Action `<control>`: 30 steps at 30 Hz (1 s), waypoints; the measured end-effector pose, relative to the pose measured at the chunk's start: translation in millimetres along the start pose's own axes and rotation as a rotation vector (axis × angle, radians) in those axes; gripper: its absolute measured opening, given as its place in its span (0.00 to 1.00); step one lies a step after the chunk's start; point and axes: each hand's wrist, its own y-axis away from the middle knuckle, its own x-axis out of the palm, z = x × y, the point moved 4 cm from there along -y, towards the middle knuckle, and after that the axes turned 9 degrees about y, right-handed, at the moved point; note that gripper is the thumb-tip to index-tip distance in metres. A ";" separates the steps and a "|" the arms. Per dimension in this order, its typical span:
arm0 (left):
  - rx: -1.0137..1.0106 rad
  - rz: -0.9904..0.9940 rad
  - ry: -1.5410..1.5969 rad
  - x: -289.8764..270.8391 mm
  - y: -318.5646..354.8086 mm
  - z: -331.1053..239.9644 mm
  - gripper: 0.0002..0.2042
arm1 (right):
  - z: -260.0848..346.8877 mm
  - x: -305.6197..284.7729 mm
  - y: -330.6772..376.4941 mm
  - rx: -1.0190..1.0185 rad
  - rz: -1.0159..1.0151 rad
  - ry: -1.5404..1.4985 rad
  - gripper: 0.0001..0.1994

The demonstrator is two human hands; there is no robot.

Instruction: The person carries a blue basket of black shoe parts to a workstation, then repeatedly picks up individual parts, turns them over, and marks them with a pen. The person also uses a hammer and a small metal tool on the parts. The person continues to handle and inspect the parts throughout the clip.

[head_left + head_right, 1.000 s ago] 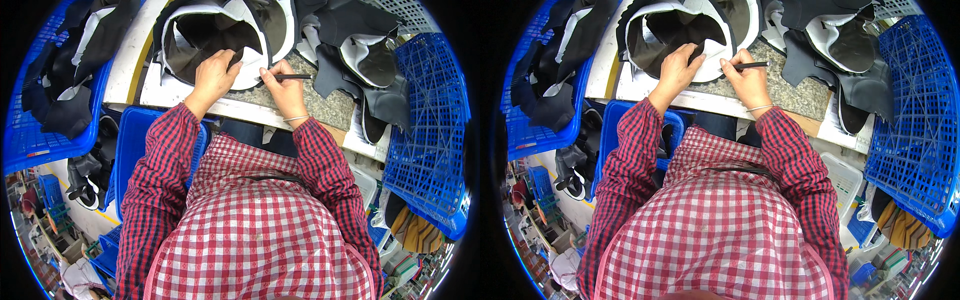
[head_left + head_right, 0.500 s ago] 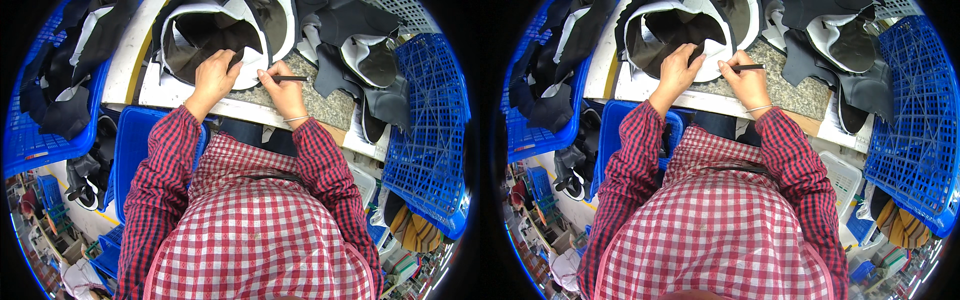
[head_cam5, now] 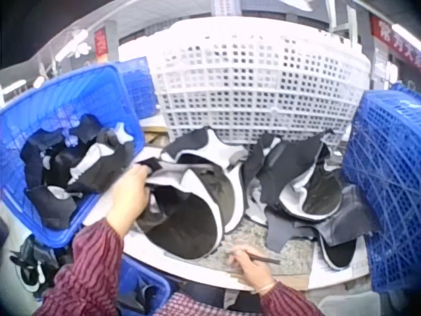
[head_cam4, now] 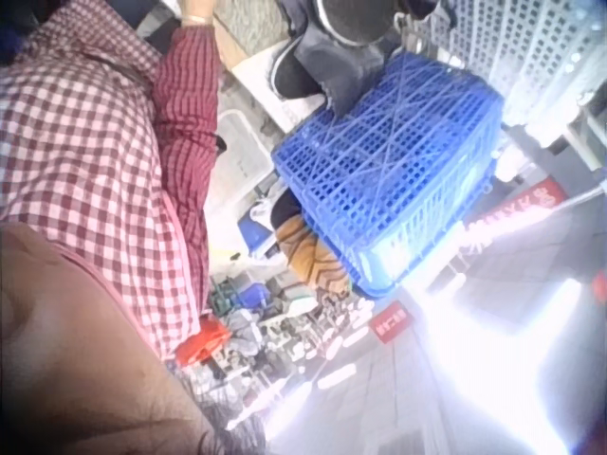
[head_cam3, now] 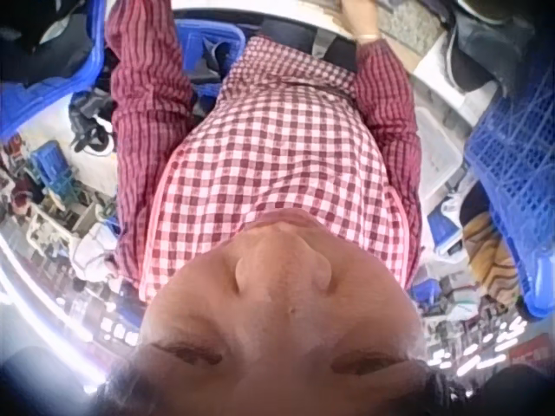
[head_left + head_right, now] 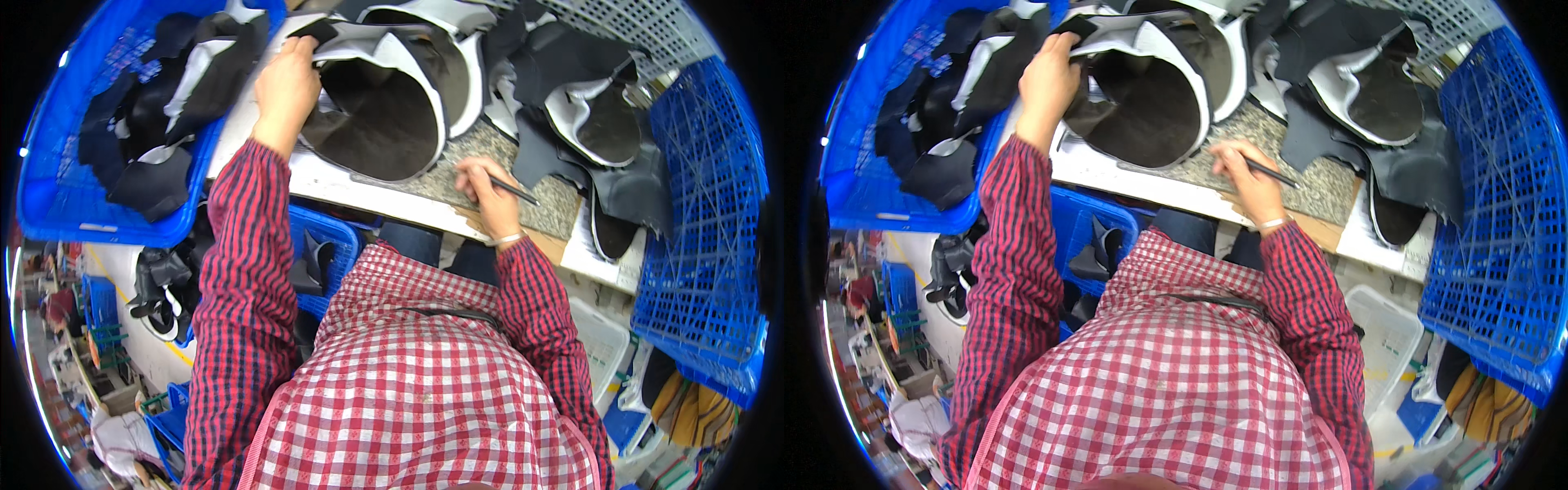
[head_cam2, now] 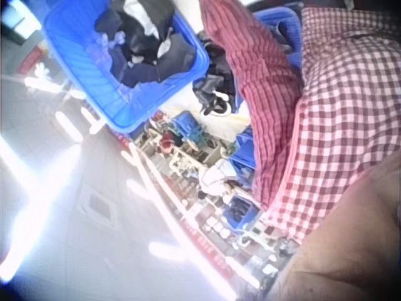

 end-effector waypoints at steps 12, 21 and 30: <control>0.551 -0.001 0.665 -15.4 -35.1 -89.5 0.23 | 53.2 11.6 -5.9 -0.255 0.059 0.230 0.18; -0.161 -0.496 -0.176 -43.3 -60.3 202.1 0.43 | 32.9 -3.7 -11.7 -0.239 0.053 0.224 0.19; 0.209 -0.227 0.066 -152.2 39.8 134.0 0.15 | 38.2 -18.3 -6.8 -0.249 0.011 0.301 0.20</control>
